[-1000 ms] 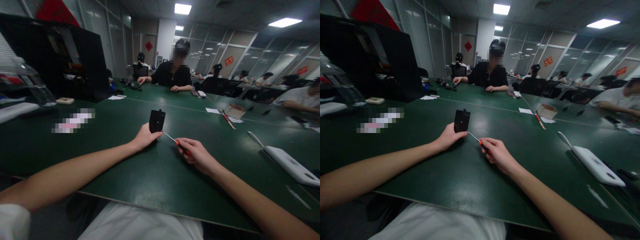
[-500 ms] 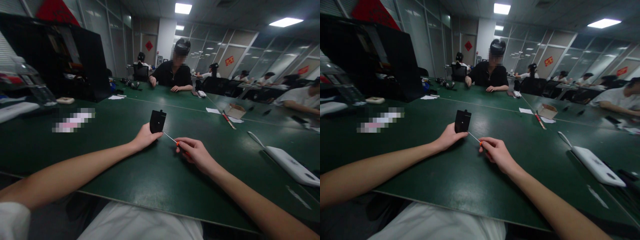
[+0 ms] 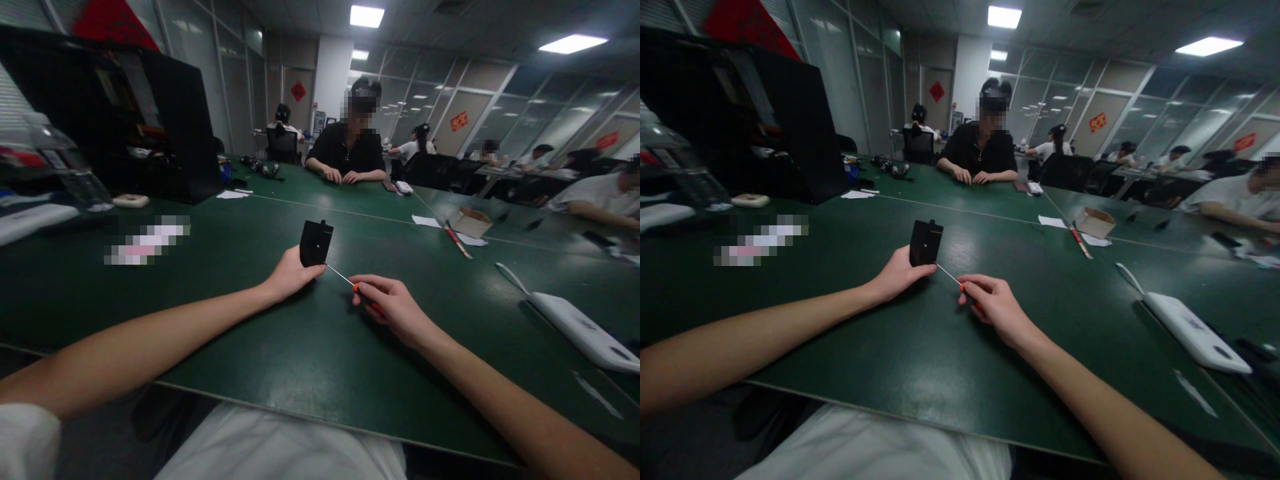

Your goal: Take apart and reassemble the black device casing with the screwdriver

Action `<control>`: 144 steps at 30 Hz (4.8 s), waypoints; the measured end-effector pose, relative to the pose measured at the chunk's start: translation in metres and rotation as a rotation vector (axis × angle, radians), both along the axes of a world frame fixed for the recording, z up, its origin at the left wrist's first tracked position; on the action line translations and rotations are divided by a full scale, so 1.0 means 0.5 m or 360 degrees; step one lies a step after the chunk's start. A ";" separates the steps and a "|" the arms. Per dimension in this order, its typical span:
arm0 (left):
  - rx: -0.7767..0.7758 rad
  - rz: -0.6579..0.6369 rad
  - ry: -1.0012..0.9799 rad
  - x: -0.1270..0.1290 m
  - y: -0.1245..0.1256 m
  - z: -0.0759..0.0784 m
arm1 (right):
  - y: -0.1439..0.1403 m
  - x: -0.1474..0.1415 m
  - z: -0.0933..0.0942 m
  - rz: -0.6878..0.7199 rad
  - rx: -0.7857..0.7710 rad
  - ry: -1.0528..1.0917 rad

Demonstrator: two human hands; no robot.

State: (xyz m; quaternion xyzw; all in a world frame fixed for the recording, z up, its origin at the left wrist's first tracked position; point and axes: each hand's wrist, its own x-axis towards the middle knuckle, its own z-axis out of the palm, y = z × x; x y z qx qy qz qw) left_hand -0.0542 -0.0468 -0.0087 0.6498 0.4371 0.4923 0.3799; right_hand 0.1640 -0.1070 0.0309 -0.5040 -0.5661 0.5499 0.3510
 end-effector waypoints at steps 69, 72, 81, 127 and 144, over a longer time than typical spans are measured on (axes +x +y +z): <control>-0.0104 -0.0124 -0.0304 0.003 -0.006 0.005 | -0.009 0.027 0.021 0.0120 0.1708 -0.1083; -0.0074 -0.0107 -0.0233 0.003 -0.008 0.005 | -0.016 0.020 0.023 0.0140 0.1717 -0.1032; 0.0029 -0.0027 -0.0032 0.004 -0.012 0.011 | -0.025 0.009 0.026 0.0180 0.1705 -0.0981; 0.0255 0.0102 0.0286 0.003 -0.010 0.006 | -0.027 0.016 0.015 0.0145 0.1740 -0.1322; 0.0236 0.0089 0.0283 0.004 -0.013 0.009 | -0.025 0.013 0.017 0.0086 0.1624 -0.1257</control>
